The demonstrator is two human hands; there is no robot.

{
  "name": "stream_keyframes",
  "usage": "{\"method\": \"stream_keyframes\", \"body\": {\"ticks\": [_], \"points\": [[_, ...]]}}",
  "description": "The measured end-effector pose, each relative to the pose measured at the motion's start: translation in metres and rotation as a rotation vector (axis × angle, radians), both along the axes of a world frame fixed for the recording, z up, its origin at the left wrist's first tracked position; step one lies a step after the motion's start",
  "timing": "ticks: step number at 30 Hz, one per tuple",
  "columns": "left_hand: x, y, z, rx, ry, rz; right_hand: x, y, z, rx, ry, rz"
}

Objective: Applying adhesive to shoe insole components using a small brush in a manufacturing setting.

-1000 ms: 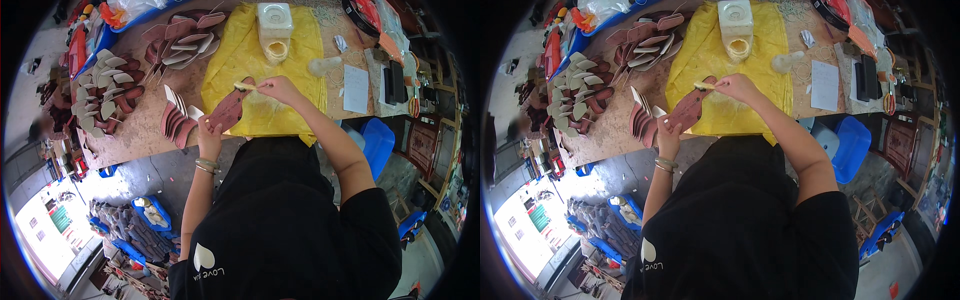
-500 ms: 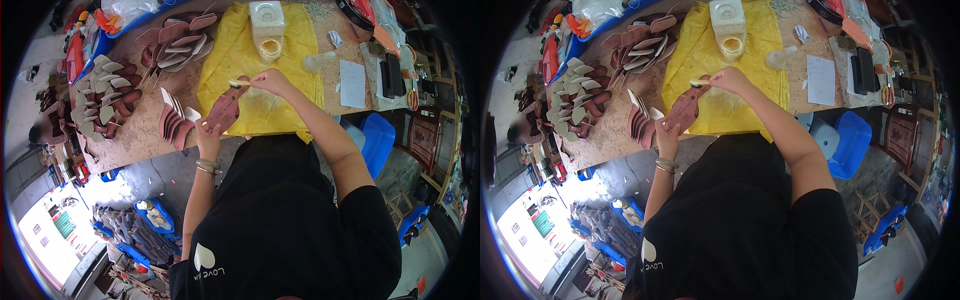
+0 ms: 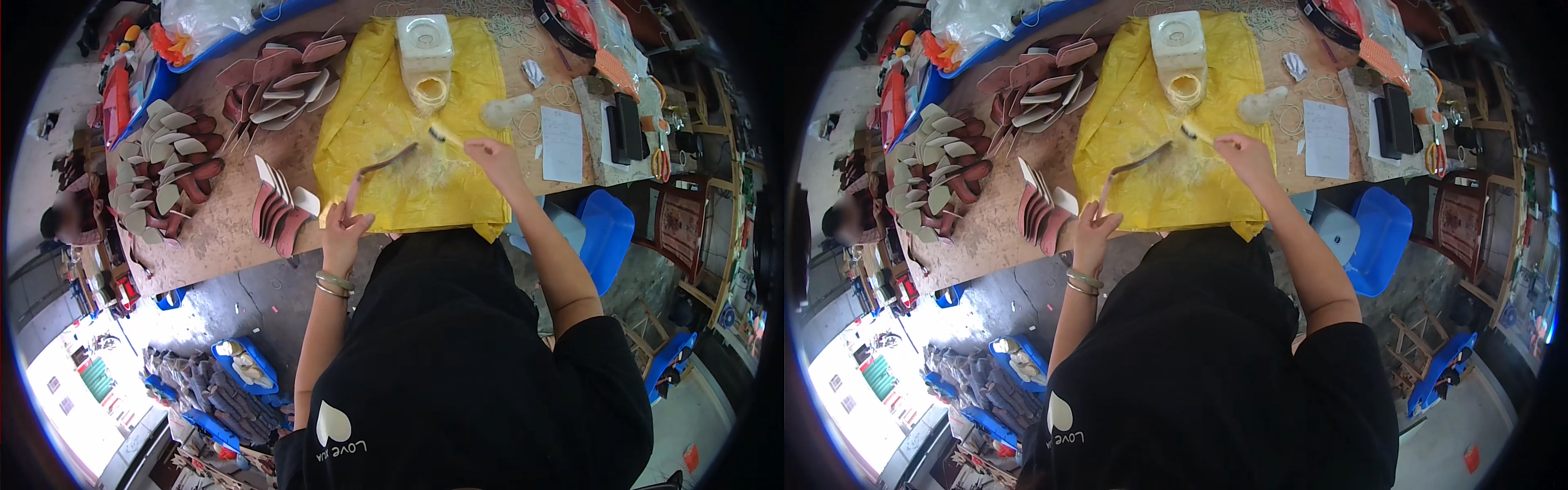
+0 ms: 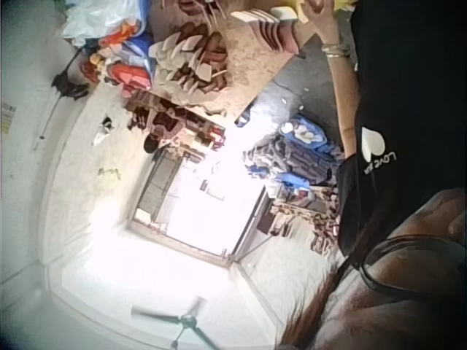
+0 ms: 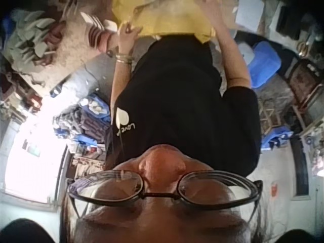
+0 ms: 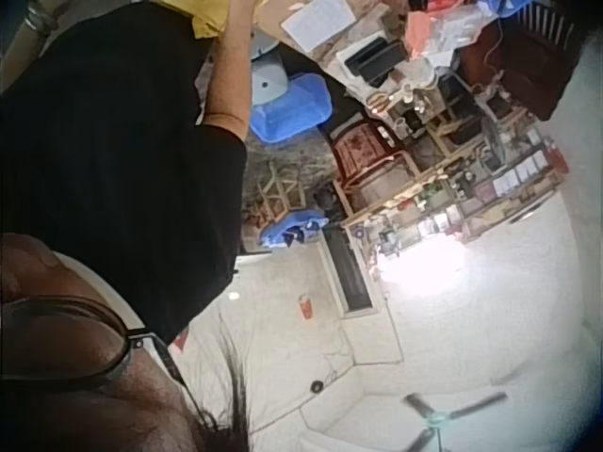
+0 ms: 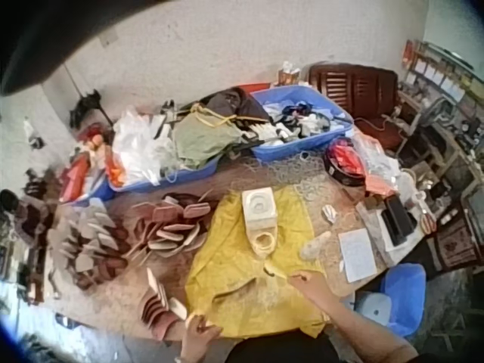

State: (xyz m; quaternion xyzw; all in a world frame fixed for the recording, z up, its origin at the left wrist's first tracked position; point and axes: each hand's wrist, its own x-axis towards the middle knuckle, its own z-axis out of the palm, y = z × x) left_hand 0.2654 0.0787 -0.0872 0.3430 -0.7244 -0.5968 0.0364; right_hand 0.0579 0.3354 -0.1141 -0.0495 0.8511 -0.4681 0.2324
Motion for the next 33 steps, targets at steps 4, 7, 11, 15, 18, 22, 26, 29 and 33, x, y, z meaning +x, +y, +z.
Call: {"method": "stream_keyframes", "body": {"ticks": [4,7,11,15,18,22,26,29,33], "points": [[-0.005,0.003,0.007,-0.238,-0.225,-0.165,-0.034,-0.015,0.028,0.153,0.258,-0.022],[-0.002,-0.013,-0.021,-0.514,-0.294,-0.253,-0.056,-0.034,0.018,0.231,0.475,0.108],[-0.017,-0.005,0.008,-0.213,-0.327,-0.053,-0.079,-0.051,-0.006,0.457,0.566,0.249],[-0.015,-0.002,0.017,0.073,-0.216,0.077,-0.082,-0.051,-0.017,0.471,0.699,0.293],[-0.013,0.004,0.015,0.299,-0.191,0.114,-0.067,-0.042,-0.016,0.46,0.731,0.292],[-0.017,0.01,0.012,0.409,-0.161,0.172,-0.033,-0.019,-0.015,0.342,0.71,0.221],[-0.021,0.007,0.014,0.4,-0.107,0.164,0.016,-0.006,-0.019,0.187,0.448,0.156],[-0.022,0.006,0.023,0.384,-0.083,0.151,0.057,-0.012,-0.007,-0.214,0.016,0.119],[-0.021,0.007,0.039,0.378,-0.067,0.142,0.072,-0.033,0.012,-0.241,0.016,0.319]]}}
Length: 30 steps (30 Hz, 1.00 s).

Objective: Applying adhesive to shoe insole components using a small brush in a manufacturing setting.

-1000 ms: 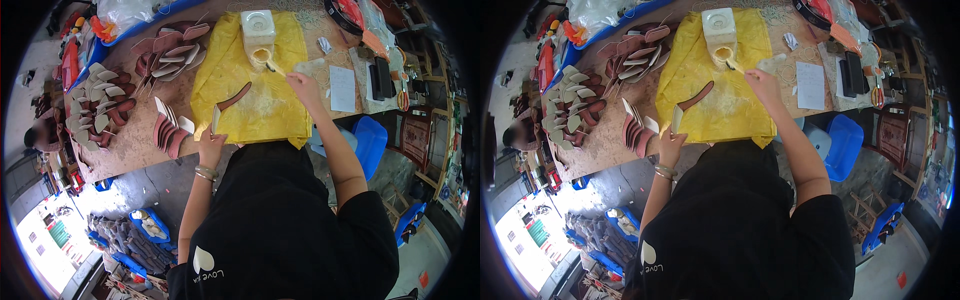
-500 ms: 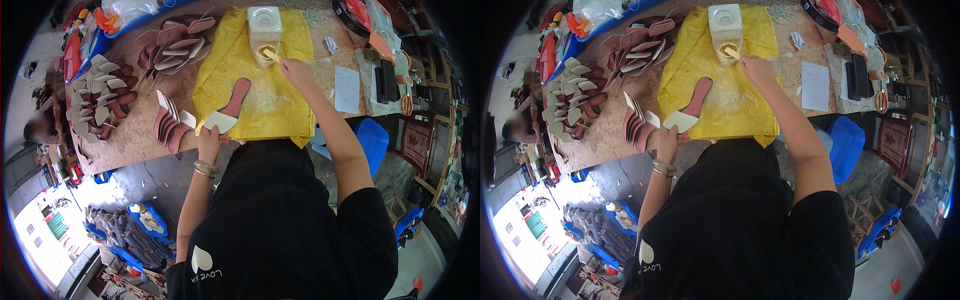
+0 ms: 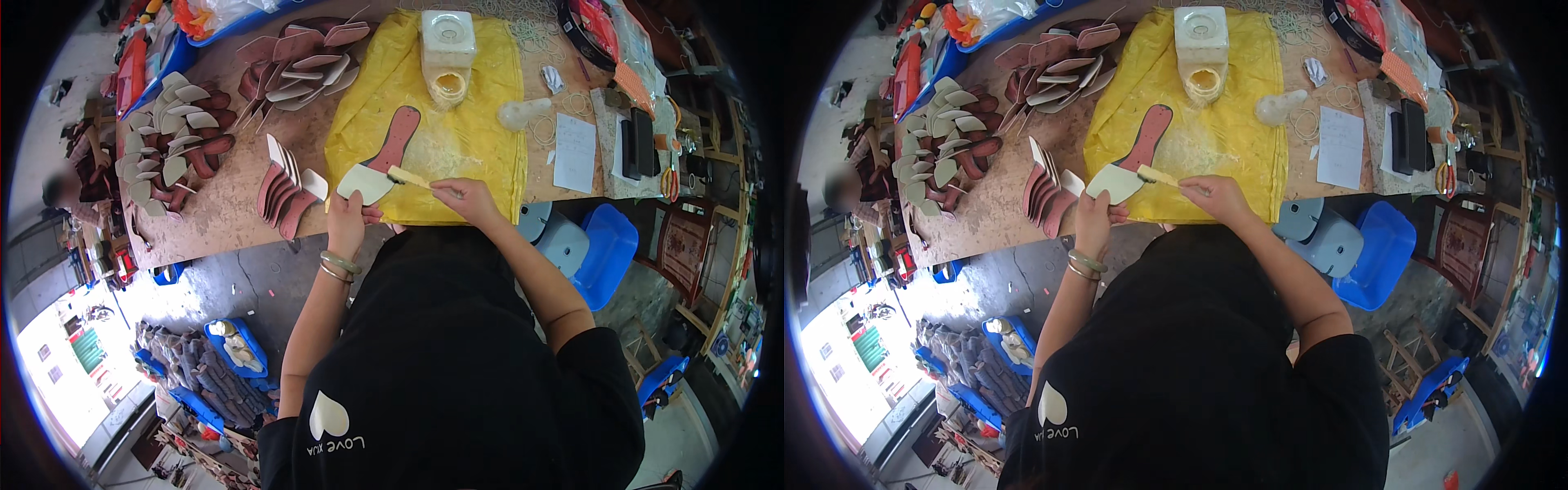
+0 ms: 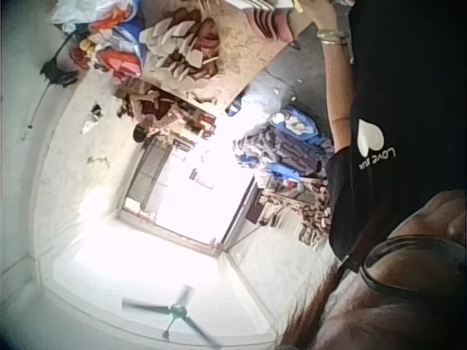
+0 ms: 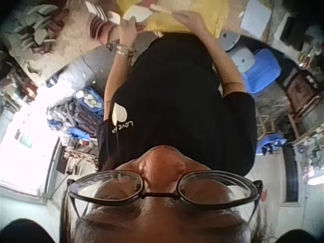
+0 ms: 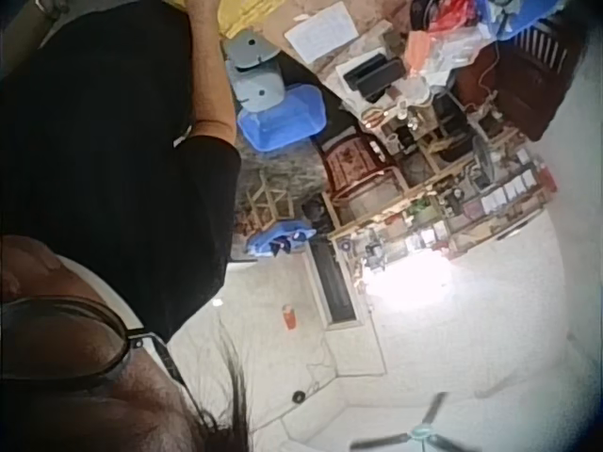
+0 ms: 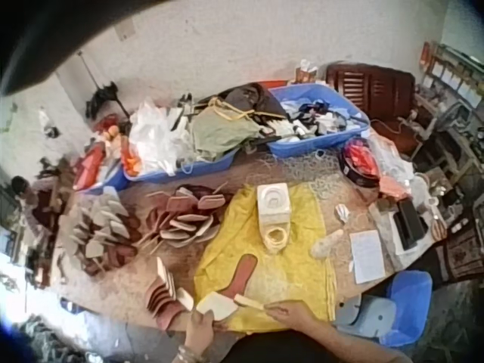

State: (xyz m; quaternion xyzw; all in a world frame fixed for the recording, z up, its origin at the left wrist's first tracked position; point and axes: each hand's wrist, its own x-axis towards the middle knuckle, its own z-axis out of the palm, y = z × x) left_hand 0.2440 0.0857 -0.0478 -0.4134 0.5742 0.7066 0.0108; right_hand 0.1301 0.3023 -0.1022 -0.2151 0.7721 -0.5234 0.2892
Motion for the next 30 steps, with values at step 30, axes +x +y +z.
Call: {"method": "stream_keyframes", "body": {"ticks": [30], "points": [[0.015,0.006,0.023,-0.221,0.027,-0.06,-0.026,-0.04,0.019,0.047,0.497,0.101]]}}
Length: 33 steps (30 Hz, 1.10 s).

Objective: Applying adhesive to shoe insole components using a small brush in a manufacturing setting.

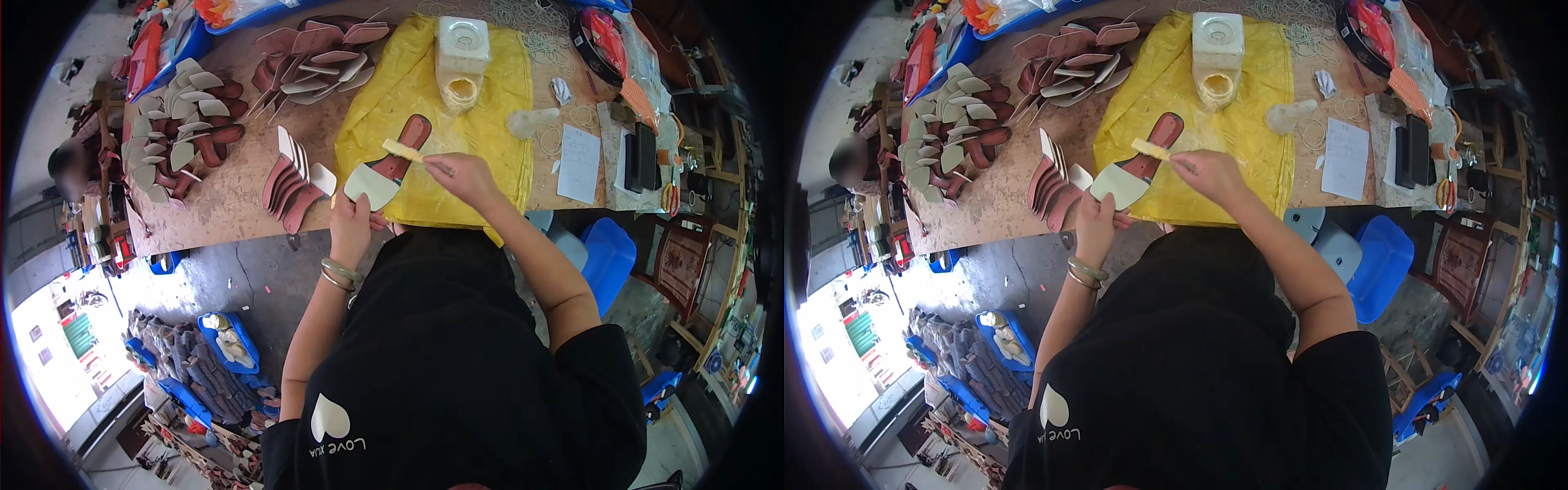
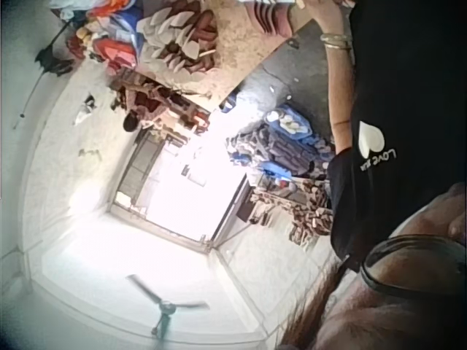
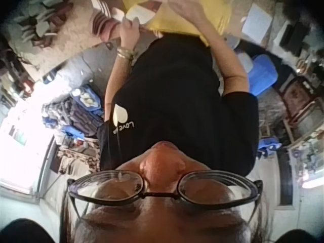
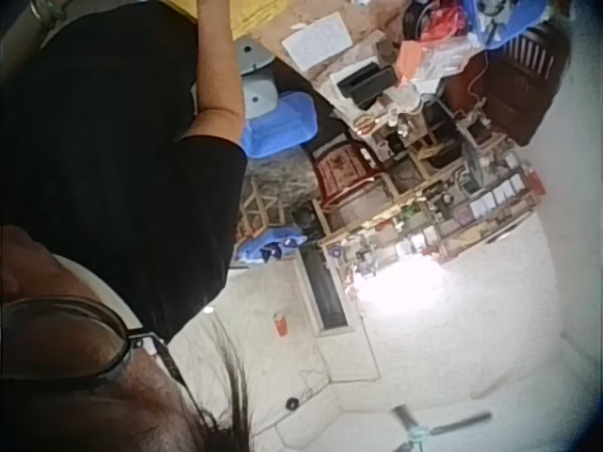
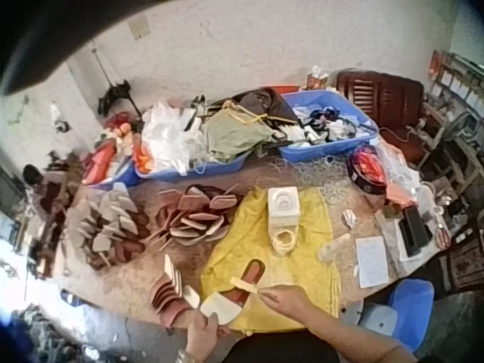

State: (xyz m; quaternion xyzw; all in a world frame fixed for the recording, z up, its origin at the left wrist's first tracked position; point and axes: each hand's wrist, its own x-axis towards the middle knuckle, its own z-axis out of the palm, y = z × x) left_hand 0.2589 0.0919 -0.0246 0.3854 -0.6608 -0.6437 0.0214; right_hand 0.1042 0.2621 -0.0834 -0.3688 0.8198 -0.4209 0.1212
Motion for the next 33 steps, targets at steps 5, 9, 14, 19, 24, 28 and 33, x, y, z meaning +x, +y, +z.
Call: {"method": "stream_keyframes", "body": {"ticks": [5,9,14,19,24,28,33], "points": [[-0.003,0.005,-0.002,-0.038,-0.027,-0.003,0.037,-0.028,-0.005,-0.186,-0.587,-0.085],[-0.001,0.003,-0.004,-0.107,-0.032,-0.021,0.034,-0.034,-0.003,-0.156,-1.26,-0.205],[0.003,-0.004,-0.001,-0.059,-0.015,0.01,0.009,-0.018,-0.022,-0.071,-0.479,-0.135],[0.012,-0.016,0.011,0.005,-0.03,-0.006,-0.034,-0.004,-0.026,0.021,-0.387,-0.228],[0.018,-0.021,0.008,0.021,-0.005,0.075,-0.031,0.013,-0.024,0.049,-0.321,-0.299],[0.016,-0.028,0.007,-0.01,0.032,0.139,-0.01,0.03,-0.025,-0.046,-0.403,-0.266],[0.013,-0.036,0.008,-0.026,-0.018,0.135,-0.04,0.007,0.0,-0.126,-0.357,-0.251]]}}
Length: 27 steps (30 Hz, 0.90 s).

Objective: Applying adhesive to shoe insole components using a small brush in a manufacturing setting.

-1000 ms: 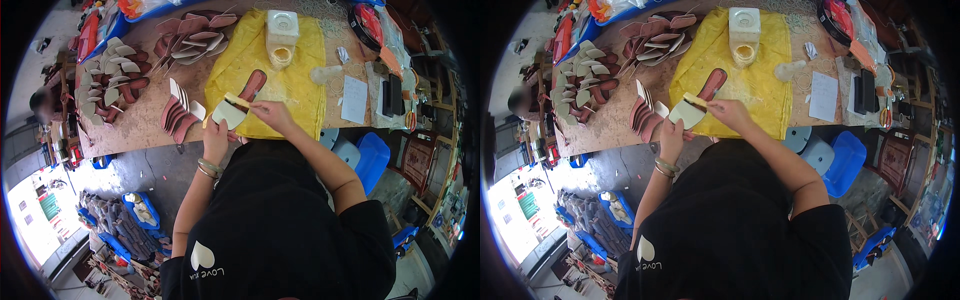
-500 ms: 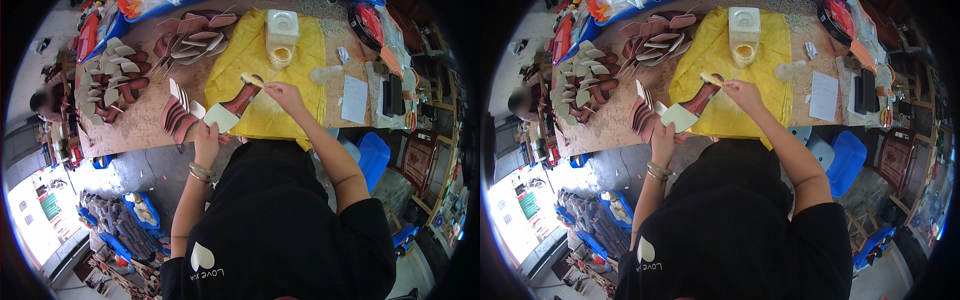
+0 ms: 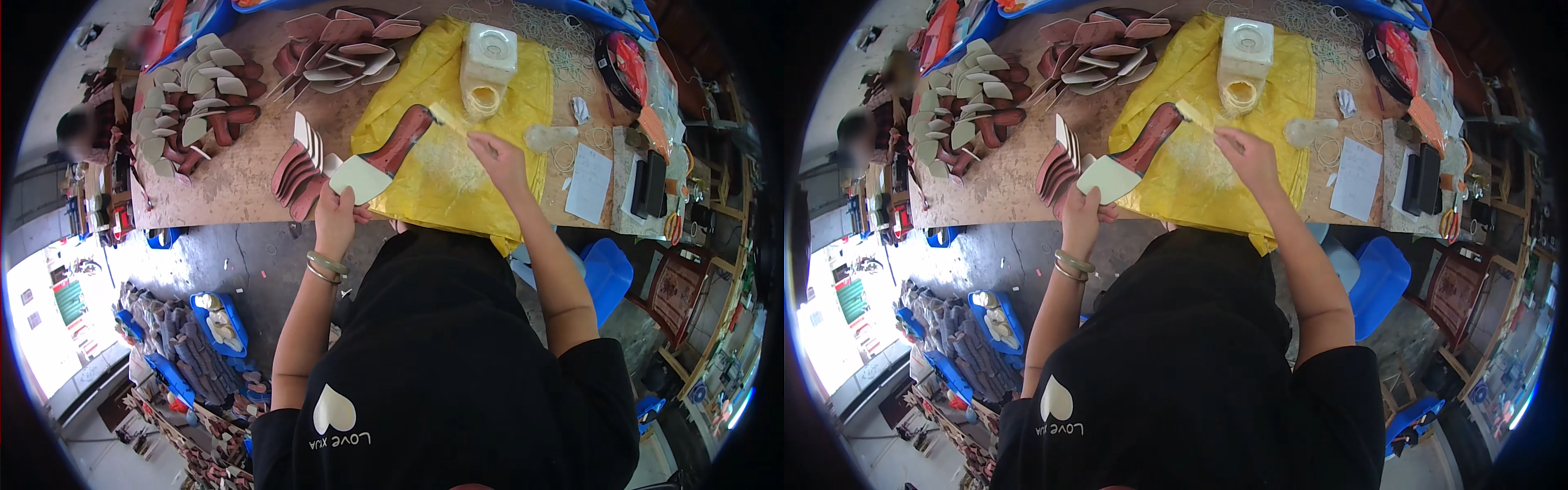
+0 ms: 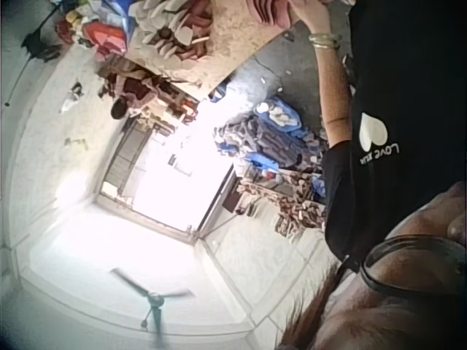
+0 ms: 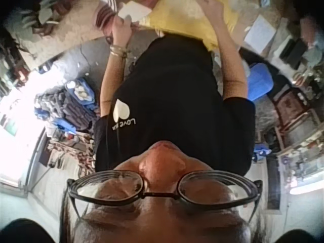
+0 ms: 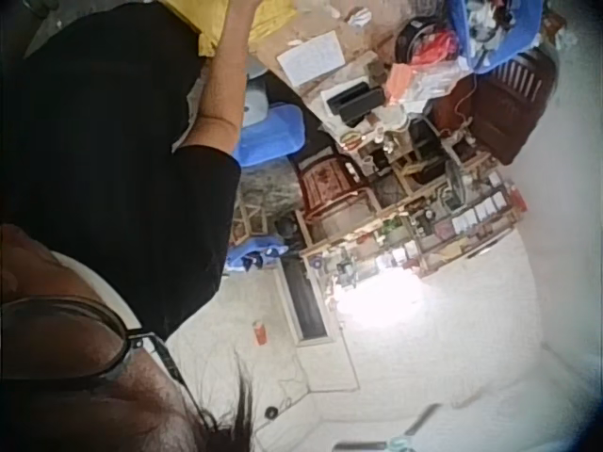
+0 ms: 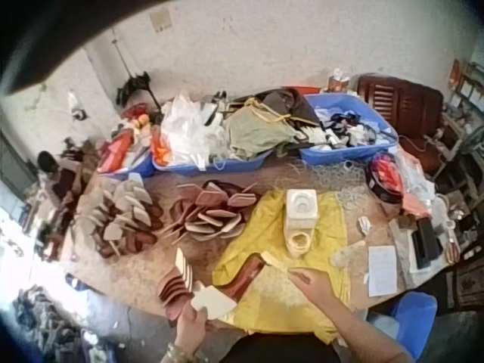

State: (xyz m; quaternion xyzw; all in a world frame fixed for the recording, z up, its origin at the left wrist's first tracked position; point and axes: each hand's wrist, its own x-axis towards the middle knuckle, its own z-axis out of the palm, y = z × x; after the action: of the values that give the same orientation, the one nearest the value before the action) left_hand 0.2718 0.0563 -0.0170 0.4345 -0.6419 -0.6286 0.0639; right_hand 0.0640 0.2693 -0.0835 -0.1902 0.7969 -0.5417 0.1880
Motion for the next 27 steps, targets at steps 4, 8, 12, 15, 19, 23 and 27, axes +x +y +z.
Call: {"method": "stream_keyframes", "body": {"ticks": [4,8,12,15,19,23,27], "points": [[-0.003,-0.002,-0.003,0.08,0.046,0.012,-0.02,-0.013,-0.005,0.074,0.365,0.173],[-0.004,-0.001,-0.007,0.149,0.087,0.108,0.008,-0.014,-0.027,0.081,0.499,0.193],[0.0,0.01,-0.011,0.18,0.151,0.216,0.059,-0.016,-0.018,0.069,0.376,0.231],[0.002,0.014,-0.002,0.186,0.192,0.272,0.083,-0.023,-0.019,-0.184,0.219,0.272],[0.011,-0.005,0.002,0.105,0.292,0.398,0.068,-0.027,0.001,-0.235,-0.889,0.285],[-0.007,-0.069,0.01,0.092,0.455,0.545,0.055,-0.028,0.007,-0.41,-0.949,0.081],[-0.058,-0.157,0.01,0.204,0.563,0.517,0.052,-0.02,0.002,-0.26,-0.709,-0.092]]}}
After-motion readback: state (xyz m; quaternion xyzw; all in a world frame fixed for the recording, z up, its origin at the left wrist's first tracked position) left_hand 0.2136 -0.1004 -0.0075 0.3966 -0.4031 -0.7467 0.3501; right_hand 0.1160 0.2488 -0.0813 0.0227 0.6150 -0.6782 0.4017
